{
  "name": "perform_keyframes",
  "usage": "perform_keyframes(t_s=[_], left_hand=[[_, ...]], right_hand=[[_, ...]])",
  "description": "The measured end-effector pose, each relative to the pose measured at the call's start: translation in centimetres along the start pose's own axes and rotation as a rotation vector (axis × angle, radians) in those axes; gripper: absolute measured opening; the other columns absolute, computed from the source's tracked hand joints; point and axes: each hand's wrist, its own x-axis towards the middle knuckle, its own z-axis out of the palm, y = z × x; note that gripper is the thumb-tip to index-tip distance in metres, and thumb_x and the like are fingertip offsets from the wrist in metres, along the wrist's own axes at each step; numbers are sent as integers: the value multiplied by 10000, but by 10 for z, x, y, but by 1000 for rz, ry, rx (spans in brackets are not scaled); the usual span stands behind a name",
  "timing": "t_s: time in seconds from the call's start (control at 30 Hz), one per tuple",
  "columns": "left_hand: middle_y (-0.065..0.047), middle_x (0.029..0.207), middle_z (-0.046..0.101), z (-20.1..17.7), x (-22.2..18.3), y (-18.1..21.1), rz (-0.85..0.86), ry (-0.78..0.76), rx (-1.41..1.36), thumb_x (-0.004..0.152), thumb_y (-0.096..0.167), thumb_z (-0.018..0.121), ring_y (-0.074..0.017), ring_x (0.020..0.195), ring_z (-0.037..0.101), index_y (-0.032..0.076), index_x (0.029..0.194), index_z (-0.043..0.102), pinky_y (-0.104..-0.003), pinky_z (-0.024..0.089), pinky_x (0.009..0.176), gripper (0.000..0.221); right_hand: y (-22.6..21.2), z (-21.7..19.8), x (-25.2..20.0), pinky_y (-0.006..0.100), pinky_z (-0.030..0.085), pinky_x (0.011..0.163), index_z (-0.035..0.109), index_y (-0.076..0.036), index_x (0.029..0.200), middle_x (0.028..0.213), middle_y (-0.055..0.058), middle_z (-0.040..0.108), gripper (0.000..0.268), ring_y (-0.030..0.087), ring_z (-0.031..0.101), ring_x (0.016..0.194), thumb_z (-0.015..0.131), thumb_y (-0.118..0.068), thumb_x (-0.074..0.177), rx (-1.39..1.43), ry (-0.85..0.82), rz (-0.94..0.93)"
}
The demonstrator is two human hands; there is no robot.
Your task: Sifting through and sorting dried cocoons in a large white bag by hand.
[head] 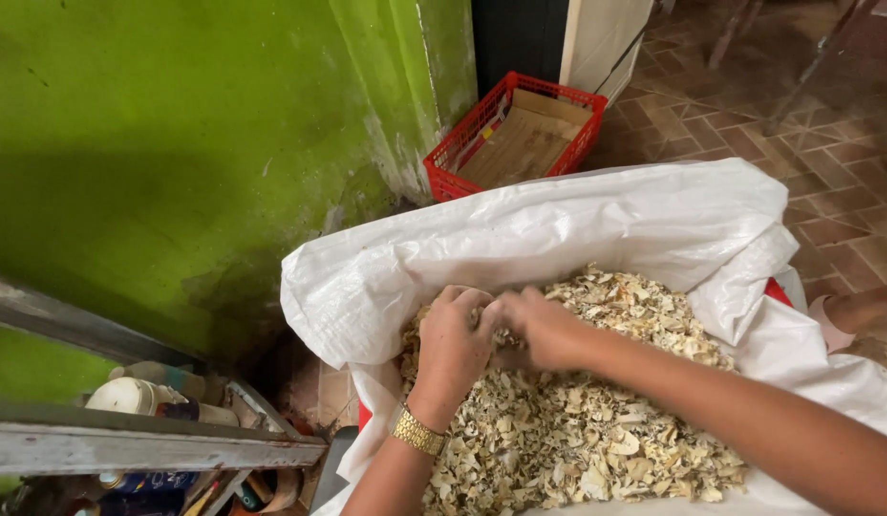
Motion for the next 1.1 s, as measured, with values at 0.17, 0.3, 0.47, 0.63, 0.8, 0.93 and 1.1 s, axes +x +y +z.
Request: perform_keyframes(t_s=[0.17, 0.3, 0.47, 0.63, 0.8, 0.93, 1.1], left_hand=[[-74, 1053, 607, 11, 9, -40, 74, 125, 293, 982, 317, 611, -278, 963, 556, 128, 941, 659, -504, 447, 845, 199], [-84, 1009, 592, 16, 13, -52, 88, 184, 449, 996, 383, 591, -307, 951, 551, 110, 947, 635, -507, 462, 818, 280], [-205, 1079, 541, 30, 13, -63, -18, 30, 536, 947, 312, 690, -328, 673, 674, 18, 1138, 565, -402, 614, 547, 372], [-364, 1275, 460, 30, -12, -26, 52, -185, 667, 992, 329, 637, -335, 694, 719, -40, 978, 603, -449, 652, 550, 372], [-224, 1088, 547, 43, -10, -45, 41, -176, 688, 971, 424, 640, -259, 687, 704, -17, 959, 651, -422, 648, 627, 440], [-54, 741, 570, 38, 7, -99, -10, 119, 892, 823, 451, 745, -185, 608, 672, 97, 755, 629, -318, 621, 523, 379], [-136, 622, 656, 47, 22, -129, -330, -189, 627, 917, 335, 650, -186, 471, 614, 55, 651, 704, -370, 578, 462, 390]], right_hand=[[-30, 20, -46, 484, 287, 1079, 679, -197, 1028, 1247, 41, 552, 249, 259, 375, 1237, 638, -409, 901, -237, -242, -84], [5, 16, -95, 477, 362, 846, 683, -134, 1038, 1243, 111, 512, 328, 255, 475, 1051, 811, -242, 755, -308, -141, -382], [-28, -54, -102, 140, 501, 800, 546, -273, 1052, 1131, -137, 520, 178, -7, 512, 936, 609, -363, 912, -114, -695, 266], [4, -37, -50, 377, 491, 890, 608, -139, 1231, 1143, 101, 587, 333, 221, 610, 1050, 574, -305, 944, -199, -167, 35], [75, 41, 33, 328, 563, 626, 620, -33, 1045, 855, 146, 611, 369, 258, 665, 759, 520, -379, 967, -384, 114, -85], [66, 46, 51, 291, 540, 431, 661, 6, 1010, 671, 143, 599, 509, 214, 624, 548, 530, -482, 947, -670, 247, -39], [74, 78, 70, 410, 517, 378, 655, 31, 1087, 655, 191, 627, 471, 269, 619, 510, 558, -400, 924, -620, 176, -114]])
